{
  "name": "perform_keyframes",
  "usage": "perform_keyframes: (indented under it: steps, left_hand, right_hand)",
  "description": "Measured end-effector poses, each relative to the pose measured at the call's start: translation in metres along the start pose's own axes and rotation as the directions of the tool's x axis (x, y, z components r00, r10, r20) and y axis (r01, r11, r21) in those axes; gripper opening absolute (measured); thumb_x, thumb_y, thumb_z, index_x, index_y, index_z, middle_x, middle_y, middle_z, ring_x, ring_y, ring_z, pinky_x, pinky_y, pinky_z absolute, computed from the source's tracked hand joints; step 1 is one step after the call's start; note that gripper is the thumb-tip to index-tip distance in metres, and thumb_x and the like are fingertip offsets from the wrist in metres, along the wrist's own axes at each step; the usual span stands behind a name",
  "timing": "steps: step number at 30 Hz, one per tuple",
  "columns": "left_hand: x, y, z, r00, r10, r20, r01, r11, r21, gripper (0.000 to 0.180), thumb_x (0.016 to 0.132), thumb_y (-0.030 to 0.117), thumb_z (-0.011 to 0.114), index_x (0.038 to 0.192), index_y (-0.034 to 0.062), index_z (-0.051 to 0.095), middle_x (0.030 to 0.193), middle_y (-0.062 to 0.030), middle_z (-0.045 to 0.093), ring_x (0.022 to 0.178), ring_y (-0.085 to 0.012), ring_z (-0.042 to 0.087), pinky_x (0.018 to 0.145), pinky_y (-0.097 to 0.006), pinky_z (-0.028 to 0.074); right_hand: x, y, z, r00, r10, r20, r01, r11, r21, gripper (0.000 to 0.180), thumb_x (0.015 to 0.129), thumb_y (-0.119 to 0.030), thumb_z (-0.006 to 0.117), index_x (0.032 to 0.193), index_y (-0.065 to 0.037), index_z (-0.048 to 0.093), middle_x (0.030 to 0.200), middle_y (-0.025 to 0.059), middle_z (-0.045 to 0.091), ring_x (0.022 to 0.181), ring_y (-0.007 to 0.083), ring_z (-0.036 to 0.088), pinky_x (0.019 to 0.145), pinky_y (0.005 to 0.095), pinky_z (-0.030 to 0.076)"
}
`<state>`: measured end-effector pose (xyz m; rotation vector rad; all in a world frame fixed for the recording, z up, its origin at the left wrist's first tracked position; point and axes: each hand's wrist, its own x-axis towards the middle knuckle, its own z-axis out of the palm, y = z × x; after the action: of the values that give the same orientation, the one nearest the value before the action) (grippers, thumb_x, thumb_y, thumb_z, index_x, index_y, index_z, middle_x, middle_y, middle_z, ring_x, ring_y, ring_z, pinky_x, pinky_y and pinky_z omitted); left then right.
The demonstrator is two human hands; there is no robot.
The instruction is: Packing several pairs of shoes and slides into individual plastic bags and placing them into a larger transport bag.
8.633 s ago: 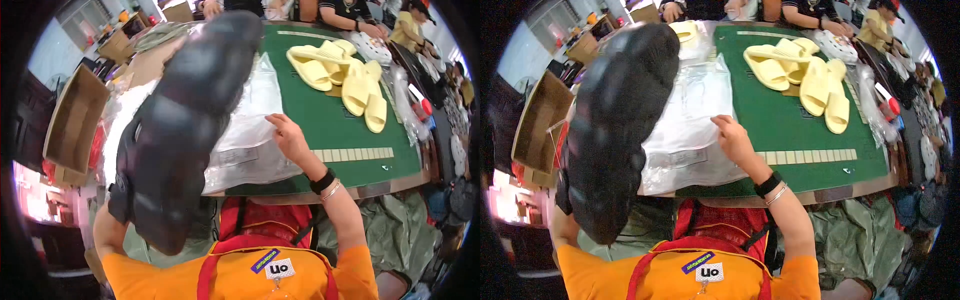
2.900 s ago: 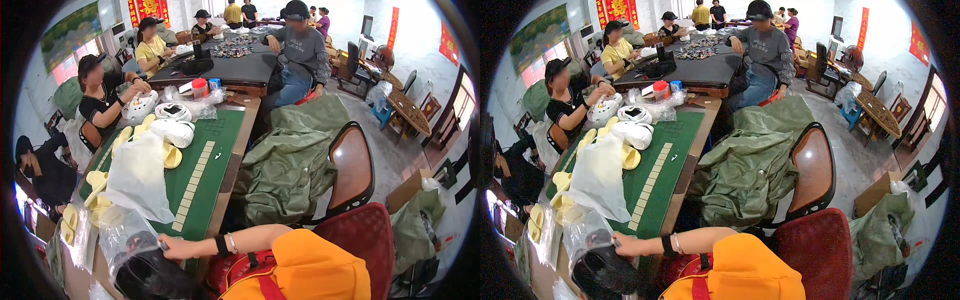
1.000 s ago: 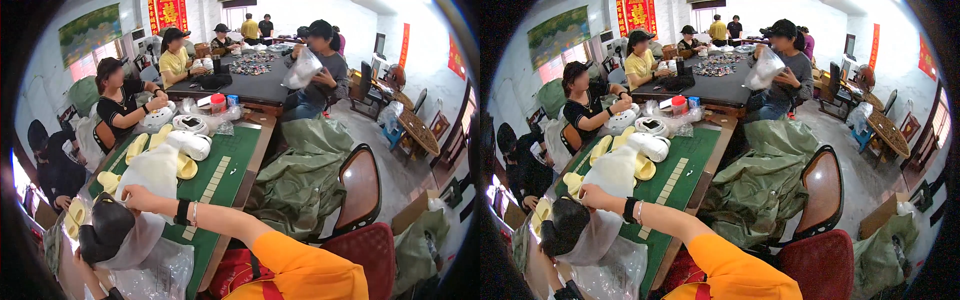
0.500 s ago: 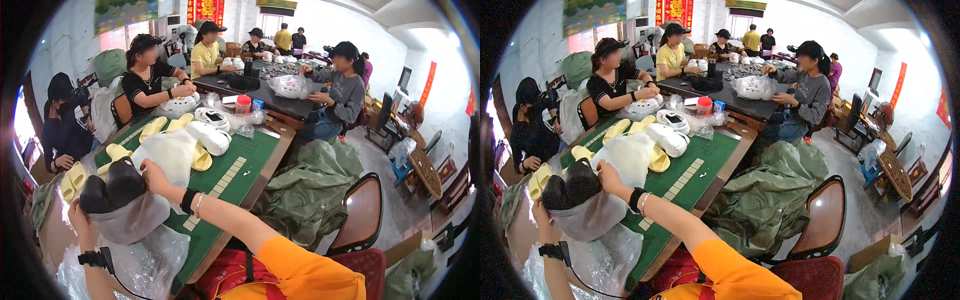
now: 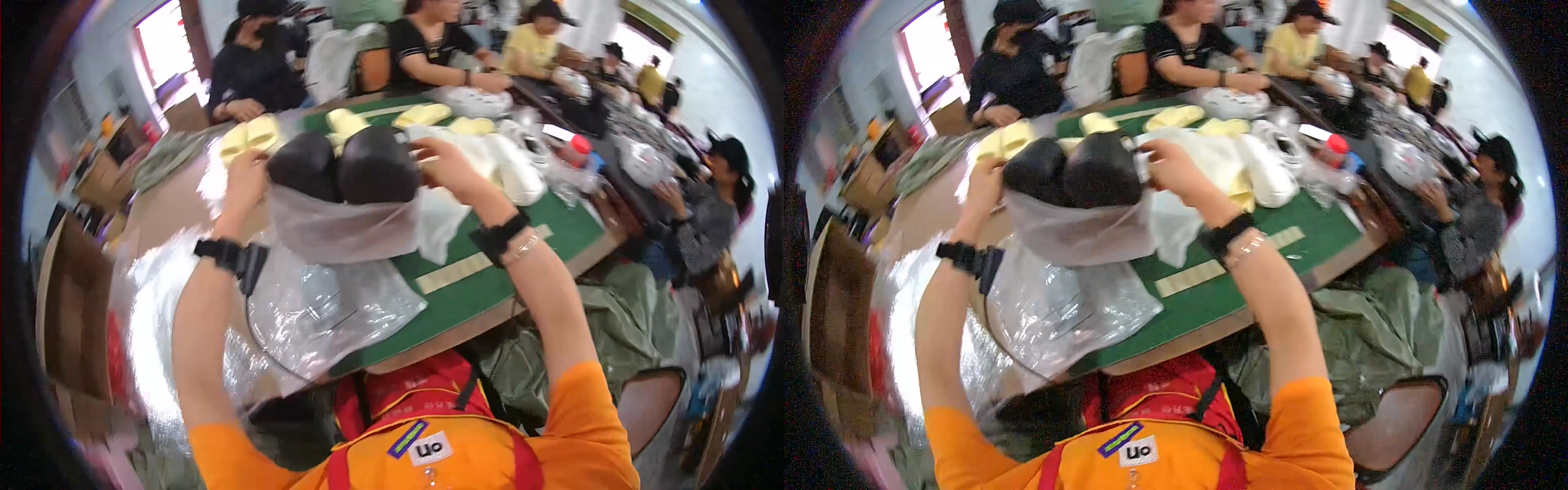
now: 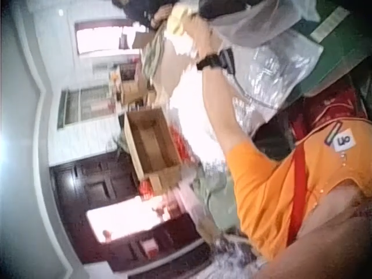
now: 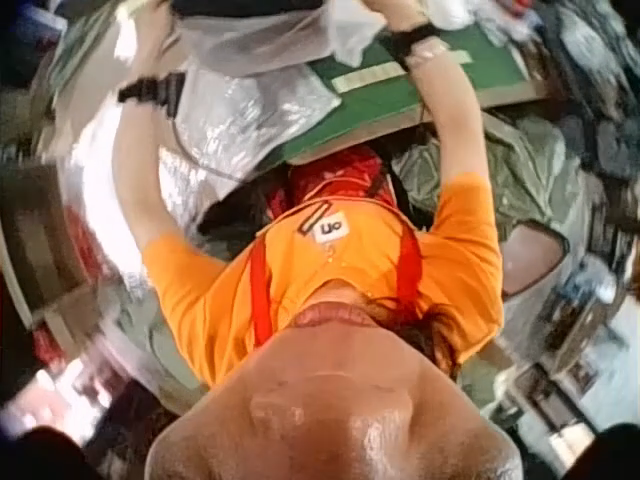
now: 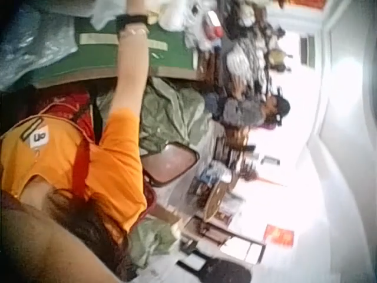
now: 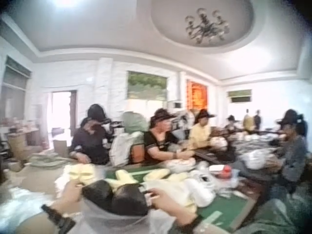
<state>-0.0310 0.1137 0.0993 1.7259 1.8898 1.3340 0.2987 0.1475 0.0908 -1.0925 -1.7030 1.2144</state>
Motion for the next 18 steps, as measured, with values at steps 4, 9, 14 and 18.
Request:
perform_keyframes:
  steps: [4,9,14,18]
  left_hand:
    - [-0.017,-0.005,-0.014,0.977,-0.211,-0.038,0.205,0.97,-0.13,0.027,0.077,0.008,0.044,0.096,-0.0008,0.061,0.062,-0.0122,0.058,0.046,-0.0173,0.054,0.043,-0.03,0.043]
    - [-0.021,0.01,-0.005,0.979,-0.182,-0.092,0.18,0.983,-0.031,0.03,0.075,0.006,0.042,0.096,0.0035,0.062,0.07,-0.0157,0.061,0.054,-0.0212,0.06,0.051,-0.033,0.047]
    - [-0.01,-0.018,0.004,0.982,-0.101,-0.161,0.137,0.965,0.226,0.027,0.074,0.011,0.045,0.091,0.0038,0.065,0.083,-0.0179,0.064,0.082,-0.033,0.061,0.076,-0.039,0.046]
    - [-0.009,-0.01,0.009,0.992,-0.061,-0.113,0.091,0.954,0.285,0.027,0.075,0.011,0.044,0.091,0.0058,0.065,0.088,-0.0184,0.063,0.087,-0.0338,0.059,0.077,-0.04,0.045]
  right_hand:
    - [0.001,0.026,0.038,0.982,0.003,-0.187,0.035,0.98,0.198,0.033,0.075,0.005,0.045,0.108,-0.001,0.05,0.093,0.0101,0.05,0.061,0.0162,0.054,0.054,0.028,0.047]
    - [0.016,0.032,0.043,0.943,0.055,-0.329,0.092,0.905,0.415,0.018,0.078,0.004,0.047,0.096,0.0,0.05,0.082,0.0069,0.049,0.063,0.0145,0.052,0.053,0.0275,0.044]
    - [-0.003,0.057,0.045,0.799,-0.512,-0.316,0.439,0.855,-0.275,0.011,0.076,0.007,0.047,0.083,0.003,0.053,0.082,0.015,0.051,0.069,0.0254,0.055,0.059,0.033,0.045]
    - [-0.013,0.045,0.03,0.82,-0.571,-0.034,0.453,0.684,-0.572,0.016,0.067,0.005,0.053,0.082,0.003,0.055,0.089,0.0211,0.053,0.077,0.0402,0.053,0.065,0.0421,0.045]
